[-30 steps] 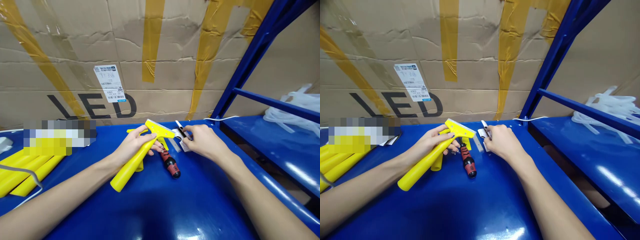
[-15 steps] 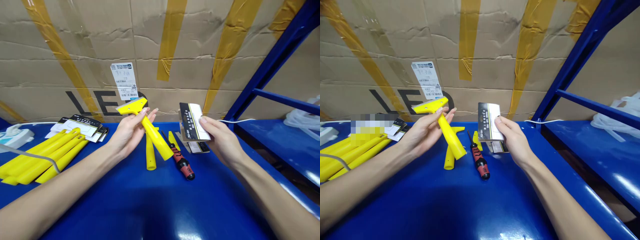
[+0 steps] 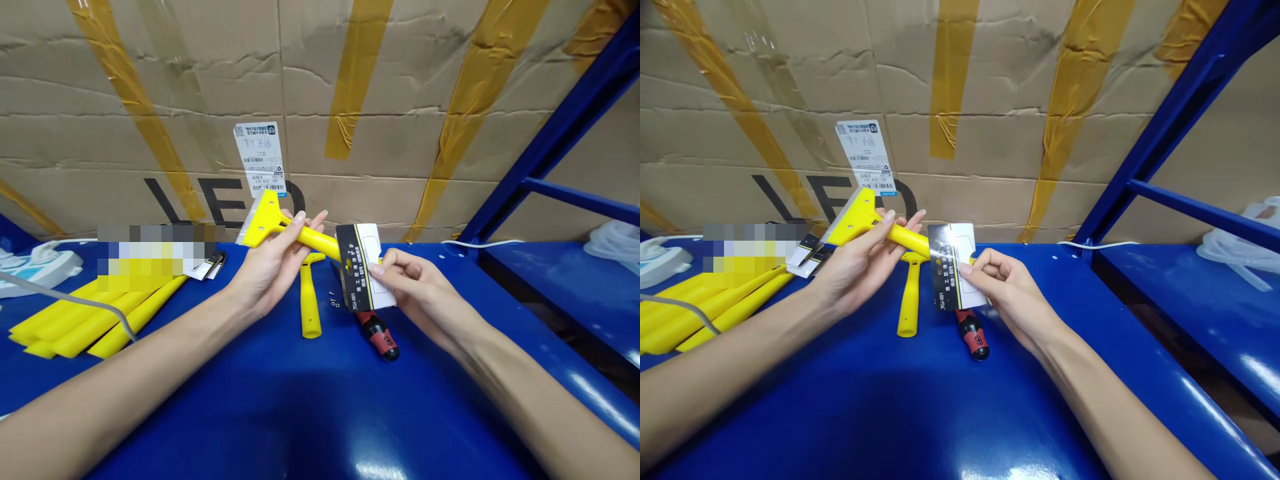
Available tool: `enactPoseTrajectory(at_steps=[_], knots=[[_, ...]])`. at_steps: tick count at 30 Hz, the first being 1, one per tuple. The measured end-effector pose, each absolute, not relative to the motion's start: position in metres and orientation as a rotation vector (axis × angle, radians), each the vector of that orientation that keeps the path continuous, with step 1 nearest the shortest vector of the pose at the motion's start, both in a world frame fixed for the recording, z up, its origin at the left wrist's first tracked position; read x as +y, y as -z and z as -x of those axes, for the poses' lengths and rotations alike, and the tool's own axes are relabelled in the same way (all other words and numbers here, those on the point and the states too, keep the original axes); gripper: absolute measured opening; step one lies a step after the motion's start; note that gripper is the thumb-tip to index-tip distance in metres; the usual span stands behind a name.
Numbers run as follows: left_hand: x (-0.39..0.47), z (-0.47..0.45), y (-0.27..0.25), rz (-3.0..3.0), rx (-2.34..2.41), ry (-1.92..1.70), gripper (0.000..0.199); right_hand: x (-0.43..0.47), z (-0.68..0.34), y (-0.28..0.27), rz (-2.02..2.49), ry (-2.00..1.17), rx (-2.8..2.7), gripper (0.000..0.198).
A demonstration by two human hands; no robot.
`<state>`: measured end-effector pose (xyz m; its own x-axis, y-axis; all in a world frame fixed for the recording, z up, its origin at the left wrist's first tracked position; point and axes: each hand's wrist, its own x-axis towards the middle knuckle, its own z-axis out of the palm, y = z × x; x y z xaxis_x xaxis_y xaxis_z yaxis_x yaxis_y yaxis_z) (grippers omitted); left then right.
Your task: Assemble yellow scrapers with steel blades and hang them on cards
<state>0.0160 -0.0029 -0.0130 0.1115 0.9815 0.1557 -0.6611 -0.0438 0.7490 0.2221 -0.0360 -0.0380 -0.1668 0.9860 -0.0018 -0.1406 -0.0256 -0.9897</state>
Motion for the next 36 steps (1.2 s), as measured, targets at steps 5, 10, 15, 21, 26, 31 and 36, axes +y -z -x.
enactPoseTrajectory(at_steps=[5,10,15,21,26,31,36], knots=[[-0.007,-0.015,0.012,-0.922,0.470,-1.387,0.011,-0.038,-0.219,0.037,0.972,-1.517,-1.126,0.061],[-0.016,-0.019,0.015,-1.072,0.606,-1.284,0.030,-0.042,-0.215,0.036,0.871,-1.629,-1.236,0.067],[-0.014,-0.017,0.017,-1.085,0.580,-1.232,0.040,-0.038,-0.219,0.039,0.913,-1.544,-1.225,0.056],[0.001,-0.008,0.019,-1.126,0.780,-1.463,0.033,-0.034,-0.223,0.040,0.980,-1.460,-1.188,0.055],[0.003,0.000,0.018,-1.294,0.863,-1.406,0.036,-0.039,-0.224,0.033,1.102,-1.453,-1.354,0.047],[0.000,0.005,0.009,-1.390,0.931,-1.369,0.037,-0.042,-0.224,0.028,1.144,-1.477,-1.379,0.043],[0.000,0.007,0.005,-1.381,0.967,-1.348,0.036,-0.044,-0.221,0.027,1.132,-1.492,-1.367,0.041]])
